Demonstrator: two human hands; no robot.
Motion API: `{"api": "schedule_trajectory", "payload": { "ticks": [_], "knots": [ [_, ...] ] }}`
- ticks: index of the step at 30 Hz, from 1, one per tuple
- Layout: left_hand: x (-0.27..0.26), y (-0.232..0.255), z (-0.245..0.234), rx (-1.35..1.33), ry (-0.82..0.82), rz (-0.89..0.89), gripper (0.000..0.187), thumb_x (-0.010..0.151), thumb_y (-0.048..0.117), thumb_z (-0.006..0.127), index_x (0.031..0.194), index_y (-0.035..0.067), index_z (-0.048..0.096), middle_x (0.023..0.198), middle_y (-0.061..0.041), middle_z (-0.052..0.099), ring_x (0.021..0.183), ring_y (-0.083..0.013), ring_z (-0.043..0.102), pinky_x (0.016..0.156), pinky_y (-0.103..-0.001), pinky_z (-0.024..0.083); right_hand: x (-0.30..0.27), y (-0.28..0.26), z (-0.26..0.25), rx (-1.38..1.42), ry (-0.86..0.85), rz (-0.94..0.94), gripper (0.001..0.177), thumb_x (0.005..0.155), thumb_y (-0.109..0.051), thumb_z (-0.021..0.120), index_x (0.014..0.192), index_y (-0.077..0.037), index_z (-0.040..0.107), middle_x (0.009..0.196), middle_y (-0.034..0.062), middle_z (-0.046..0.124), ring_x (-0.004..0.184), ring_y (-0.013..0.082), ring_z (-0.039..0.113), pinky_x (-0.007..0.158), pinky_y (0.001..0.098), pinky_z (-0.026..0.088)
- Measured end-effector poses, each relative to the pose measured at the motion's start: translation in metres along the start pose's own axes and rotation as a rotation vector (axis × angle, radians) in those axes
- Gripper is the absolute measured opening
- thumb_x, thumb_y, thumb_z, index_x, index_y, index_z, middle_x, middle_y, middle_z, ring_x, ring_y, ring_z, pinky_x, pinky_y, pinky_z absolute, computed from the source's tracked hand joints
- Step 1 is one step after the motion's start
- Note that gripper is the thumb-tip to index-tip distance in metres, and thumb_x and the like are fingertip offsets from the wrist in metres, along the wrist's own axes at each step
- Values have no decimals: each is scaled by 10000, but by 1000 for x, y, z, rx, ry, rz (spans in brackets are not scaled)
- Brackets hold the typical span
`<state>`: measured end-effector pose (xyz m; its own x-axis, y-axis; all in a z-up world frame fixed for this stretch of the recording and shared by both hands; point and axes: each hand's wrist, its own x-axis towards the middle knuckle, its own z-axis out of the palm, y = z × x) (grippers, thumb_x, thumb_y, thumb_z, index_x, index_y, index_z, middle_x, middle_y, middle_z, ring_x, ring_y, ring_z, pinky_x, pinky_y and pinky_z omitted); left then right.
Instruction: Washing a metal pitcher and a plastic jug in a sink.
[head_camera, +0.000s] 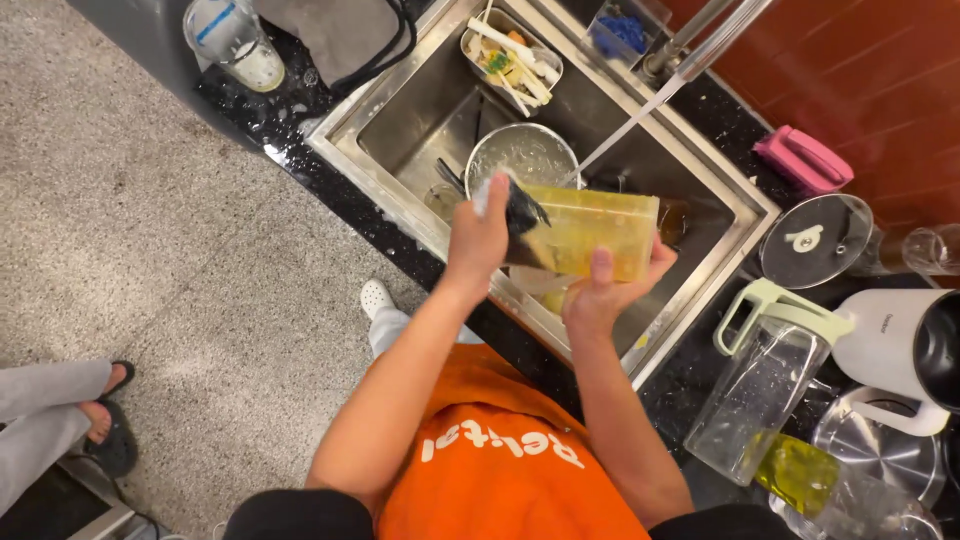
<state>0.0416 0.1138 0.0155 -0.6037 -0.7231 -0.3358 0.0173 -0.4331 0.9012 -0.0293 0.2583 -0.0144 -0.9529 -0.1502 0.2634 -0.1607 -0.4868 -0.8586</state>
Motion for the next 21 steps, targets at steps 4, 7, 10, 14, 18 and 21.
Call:
{"api": "schedule_trajectory", "payload": {
  "ticks": [4, 7, 10, 14, 18, 21],
  "knots": [
    [13, 29, -5, -71, -61, -69, 511, 1048, 500, 522, 1037, 32, 729, 962, 25, 697, 868, -66, 589, 810, -259, 496, 16, -20, 1, -21, -124, -6, 847, 844, -344, 930, 1384, -84, 332, 1376, 95, 477, 1272, 213, 524, 1131, 403, 476],
    [20, 50, -11, -260, -71, -250, 564, 1034, 546, 471, 1123, 47, 717, 1057, 19, 741, 918, -61, 675, 865, -232, 527, 26, -41, 0, -384, -249, -191, 882, 818, -394, 881, 1463, -97, 358, 1351, 87, 485, 1244, 199, 528, 1117, 364, 461],
    [34, 52, -27, -289, -235, -493, 369, 972, 378, 627, 1110, 41, 685, 953, -37, 717, 826, -162, 698, 758, -343, 575, 44, -79, 18, -181, -566, -169, 978, 779, -319, 942, 1503, -171, 301, 1417, 149, 532, 1363, 312, 597, 1227, 494, 496],
    [43, 63, -33, -179, -584, -592, 350, 927, 332, 673, 1146, 58, 668, 966, -52, 729, 838, -191, 716, 753, -382, 600, 55, -112, 7, -361, -736, -136, 1099, 649, -272, 968, 1518, -141, 307, 1384, 167, 553, 1352, 372, 583, 1183, 571, 480],
    [64, 54, -31, 180, -693, -530, 403, 960, 377, 686, 1190, 47, 663, 1036, -27, 741, 884, -110, 715, 775, -308, 589, 59, -110, -10, -437, -973, -249, 871, 663, -203, 968, 1374, -103, 474, 1431, 176, 562, 1407, 411, 553, 1228, 594, 448],
    [83, 45, -21, 402, -773, -380, 409, 980, 442, 661, 1206, 101, 653, 1092, 25, 757, 995, -87, 704, 890, -270, 534, 54, -106, -8, -514, -1161, -355, 801, 673, -174, 965, 1325, -109, 505, 1414, 188, 561, 1379, 463, 533, 1188, 612, 429]
  ]
}}
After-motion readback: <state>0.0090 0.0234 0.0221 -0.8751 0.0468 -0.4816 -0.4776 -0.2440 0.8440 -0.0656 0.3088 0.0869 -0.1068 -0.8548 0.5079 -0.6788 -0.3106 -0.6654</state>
